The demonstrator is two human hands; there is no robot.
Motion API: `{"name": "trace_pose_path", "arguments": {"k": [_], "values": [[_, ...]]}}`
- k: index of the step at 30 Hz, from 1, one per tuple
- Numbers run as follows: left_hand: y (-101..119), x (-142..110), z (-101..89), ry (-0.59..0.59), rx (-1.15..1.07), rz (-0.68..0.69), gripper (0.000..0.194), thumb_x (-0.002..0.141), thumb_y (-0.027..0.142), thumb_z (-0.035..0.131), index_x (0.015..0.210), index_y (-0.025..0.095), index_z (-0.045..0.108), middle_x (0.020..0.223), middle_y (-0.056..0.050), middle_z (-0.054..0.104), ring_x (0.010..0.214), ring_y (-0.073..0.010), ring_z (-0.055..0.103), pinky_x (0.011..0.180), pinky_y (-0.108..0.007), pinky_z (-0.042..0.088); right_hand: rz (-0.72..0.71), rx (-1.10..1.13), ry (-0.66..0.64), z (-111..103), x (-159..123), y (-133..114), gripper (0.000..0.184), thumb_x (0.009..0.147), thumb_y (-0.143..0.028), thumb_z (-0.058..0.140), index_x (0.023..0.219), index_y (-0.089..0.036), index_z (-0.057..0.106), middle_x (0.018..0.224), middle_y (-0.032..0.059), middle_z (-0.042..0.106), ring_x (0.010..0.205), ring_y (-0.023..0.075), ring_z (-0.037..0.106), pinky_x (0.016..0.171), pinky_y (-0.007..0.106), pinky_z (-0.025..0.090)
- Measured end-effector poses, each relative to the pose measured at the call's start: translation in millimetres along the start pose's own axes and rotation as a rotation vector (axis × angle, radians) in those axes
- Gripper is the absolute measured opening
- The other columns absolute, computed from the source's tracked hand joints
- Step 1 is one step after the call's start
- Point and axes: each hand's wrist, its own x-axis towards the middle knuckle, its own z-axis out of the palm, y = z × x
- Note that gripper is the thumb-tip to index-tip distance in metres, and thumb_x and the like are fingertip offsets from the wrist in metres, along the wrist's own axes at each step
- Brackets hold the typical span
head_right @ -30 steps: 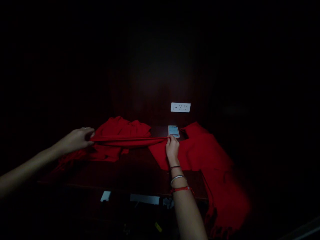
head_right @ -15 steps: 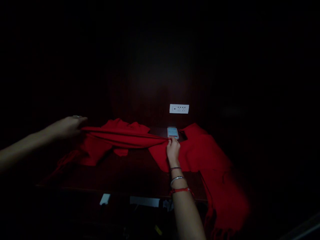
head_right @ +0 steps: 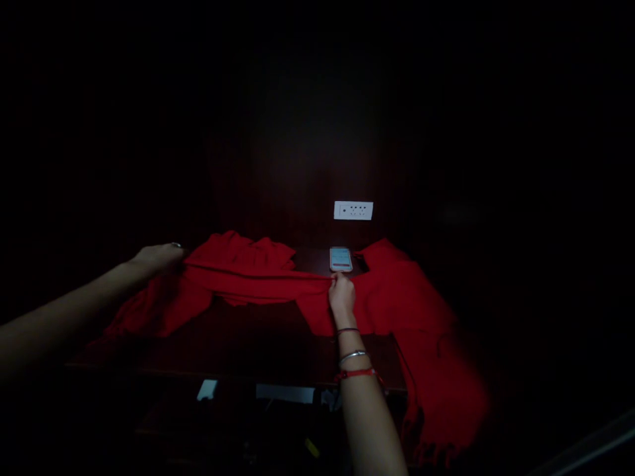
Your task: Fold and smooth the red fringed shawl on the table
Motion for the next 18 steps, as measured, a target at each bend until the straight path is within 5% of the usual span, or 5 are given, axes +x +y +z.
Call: {"name": "trace_pose_path", "arguments": {"k": [6, 9, 11, 13, 18], "values": [[-8, -5, 1.5, 0.008, 0.090, -0.274, 0.027, 0.070, 0.024, 0.052, 0.091, 0.009, 0.059, 0.102, -0.018, 0.055, 0.095, -0.0313, 0.049, 0.077, -0.045, 0.033, -0.292, 0.168, -0.192, 6, -4, -23, 0.018, 0.073, -0.012, 0.043, 0.084, -0.017, 0.057, 0.082, 0.0035, 0.062, 0.076, 0.0142, 0.056, 0.069, 0.024, 0.040], [43, -17, -3.1, 0.009, 0.070, -0.197, 0.050, 0.061, 0.022, 0.060, 0.110, 0.018, 0.049, 0.120, -0.019, 0.043, 0.110, -0.0363, 0.035, 0.083, -0.053, 0.025, -0.355, 0.269, -0.245, 7, -8, -32, 0.017, 0.073, -0.013, 0.044, 0.084, -0.017, 0.056, 0.079, 0.0021, 0.062, 0.073, 0.0125, 0.055, 0.067, 0.023, 0.040], [92, -27, 1.7, -0.059, -0.130, 0.126, 0.067, 0.057, 0.033, 0.062, 0.119, 0.024, 0.039, 0.126, -0.017, 0.036, 0.114, -0.0325, 0.032, 0.085, -0.050, 0.027, -0.378, 0.318, -0.274, 7, -12, -36, 0.014, 0.073, -0.015, 0.045, 0.082, -0.017, 0.055, 0.075, 0.0011, 0.060, 0.069, 0.0115, 0.054, 0.064, 0.021, 0.040], [141, -34, 12.3, 0.064, -0.279, 0.397, 0.068, 0.062, 0.041, 0.056, 0.123, 0.025, 0.031, 0.128, -0.014, 0.033, 0.117, -0.0274, 0.030, 0.090, -0.046, 0.026, -0.392, 0.345, -0.268, 5, -14, -38, 0.012, 0.073, -0.017, 0.045, 0.080, -0.017, 0.054, 0.072, 0.0002, 0.058, 0.065, 0.0108, 0.052, 0.061, 0.020, 0.039], [204, -29, 38.1, 0.379, -0.318, 0.303, 0.045, 0.075, 0.022, 0.042, 0.119, 0.015, 0.035, 0.110, -0.013, 0.048, 0.097, -0.0226, 0.049, 0.083, -0.035, 0.036, -0.355, 0.341, -0.124, -2, -14, -40, 0.008, 0.072, -0.016, 0.044, 0.074, -0.016, 0.053, 0.071, 0.0005, 0.051, 0.063, 0.0109, 0.047, 0.061, 0.021, 0.038]]}}
